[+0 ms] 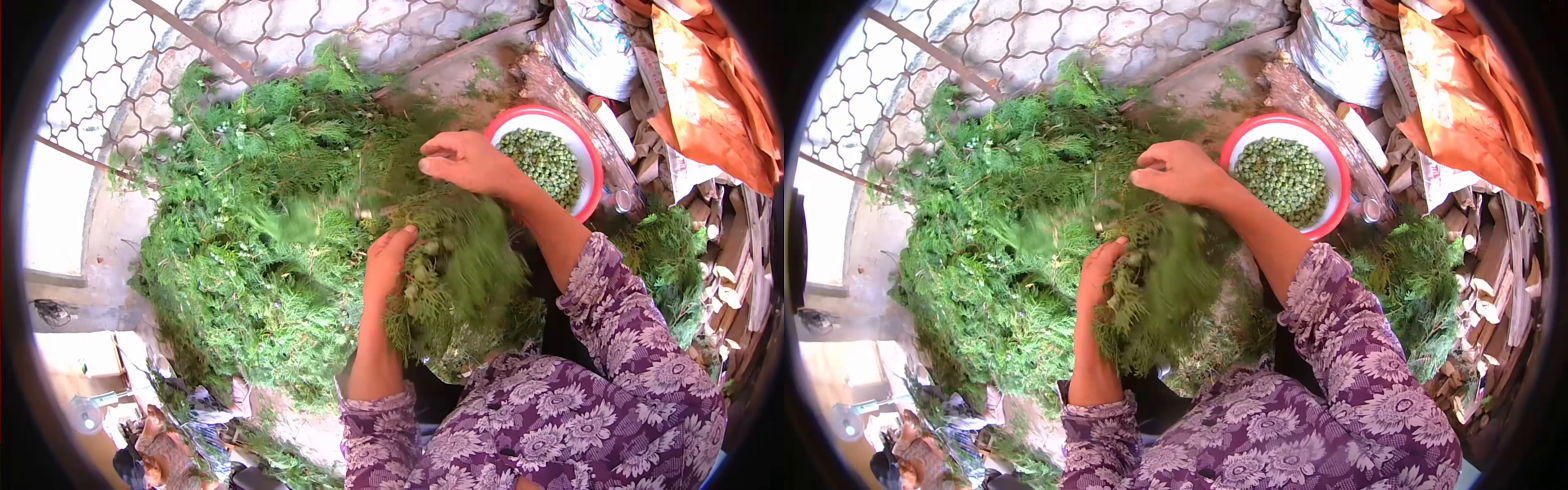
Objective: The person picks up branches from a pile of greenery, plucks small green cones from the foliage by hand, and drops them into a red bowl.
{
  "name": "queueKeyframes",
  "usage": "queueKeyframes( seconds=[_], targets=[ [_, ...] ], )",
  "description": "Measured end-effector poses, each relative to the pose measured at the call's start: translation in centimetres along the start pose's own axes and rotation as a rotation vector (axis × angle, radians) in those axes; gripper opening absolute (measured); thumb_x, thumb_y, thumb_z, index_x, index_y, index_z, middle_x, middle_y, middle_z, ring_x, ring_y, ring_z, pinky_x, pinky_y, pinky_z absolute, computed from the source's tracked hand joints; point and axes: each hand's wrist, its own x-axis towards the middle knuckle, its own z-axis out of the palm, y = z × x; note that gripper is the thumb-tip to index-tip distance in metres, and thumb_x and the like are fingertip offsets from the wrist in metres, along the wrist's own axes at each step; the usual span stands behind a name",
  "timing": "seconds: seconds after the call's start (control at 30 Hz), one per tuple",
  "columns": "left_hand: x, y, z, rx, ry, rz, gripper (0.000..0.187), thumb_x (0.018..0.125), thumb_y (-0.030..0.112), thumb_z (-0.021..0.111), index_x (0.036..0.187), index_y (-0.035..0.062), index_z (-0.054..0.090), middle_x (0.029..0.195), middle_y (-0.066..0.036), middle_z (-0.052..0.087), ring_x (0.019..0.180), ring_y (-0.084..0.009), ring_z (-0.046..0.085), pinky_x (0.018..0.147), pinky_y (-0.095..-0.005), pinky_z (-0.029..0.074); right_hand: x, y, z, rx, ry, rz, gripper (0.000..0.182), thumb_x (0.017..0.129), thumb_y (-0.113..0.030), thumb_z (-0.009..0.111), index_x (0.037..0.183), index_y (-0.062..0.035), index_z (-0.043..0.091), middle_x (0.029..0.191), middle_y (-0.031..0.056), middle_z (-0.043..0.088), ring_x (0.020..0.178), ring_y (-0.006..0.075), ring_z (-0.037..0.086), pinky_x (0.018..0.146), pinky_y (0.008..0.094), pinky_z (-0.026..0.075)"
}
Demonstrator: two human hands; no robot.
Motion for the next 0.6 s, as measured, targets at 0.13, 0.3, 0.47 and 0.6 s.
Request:
queueKeyframes(
  seconds=[0.13,0.3,0.47,0.6],
  targets=[
    [0.5,-0.2,-0.9,0.12,-0.045,0.064,0.029,0.082,0.026,0.054,0.094,-0.0009,0.059,0.085,-0.005,0.061,0.07,-0.0118,0.057,0.063,-0.0254,0.044,0.1,0.2,-0.6,0.255,0.074,-0.038,0.026,0.076,-0.02,0.062,0.093,0.0007,0.06,0.082,0.0069,0.063,0.075,0.0115,0.058,0.068,0.0259,0.046],
    [0.0,-0.4,0.8,-0.343,-0.096,-0.294,0.029,0.085,0.021,0.051,0.102,-0.0014,0.055,0.093,-0.01,0.062,0.075,-0.0196,0.061,0.066,-0.0334,0.051,-2.0,-4.1,-1.5,0.399,0.072,-0.045,0.028,0.082,-0.02,0.058,0.099,0.0011,0.057,0.089,0.0043,0.061,0.078,0.0099,0.058,0.071,0.0232,0.046],
    [0.8,-2.1,0.9,-0.316,-0.071,-0.126,0.03,0.085,0.024,0.052,0.106,0.0019,0.053,0.093,-0.008,0.06,0.076,-0.0191,0.06,0.065,-0.0323,0.051,-3.4,-5.4,-1.7,0.486,-0.059,-0.074,0.022,0.081,-0.015,0.059,0.098,-0.0009,0.058,0.089,0.0052,0.061,0.079,0.0109,0.058,0.072,0.0239,0.047],
    [-0.4,-1.2,1.1,-0.296,-0.1,0.044,0.031,0.086,0.025,0.051,0.108,0.0043,0.051,0.093,-0.006,0.059,0.08,-0.0178,0.059,0.067,-0.0302,0.05,-3.0,-3.5,-0.7,0.4,-0.159,-0.071,0.019,0.076,-0.01,0.065,0.091,-0.001,0.059,0.081,-0.0002,0.059,0.074,0.0054,0.054,0.067,0.0211,0.045]
  ],
)
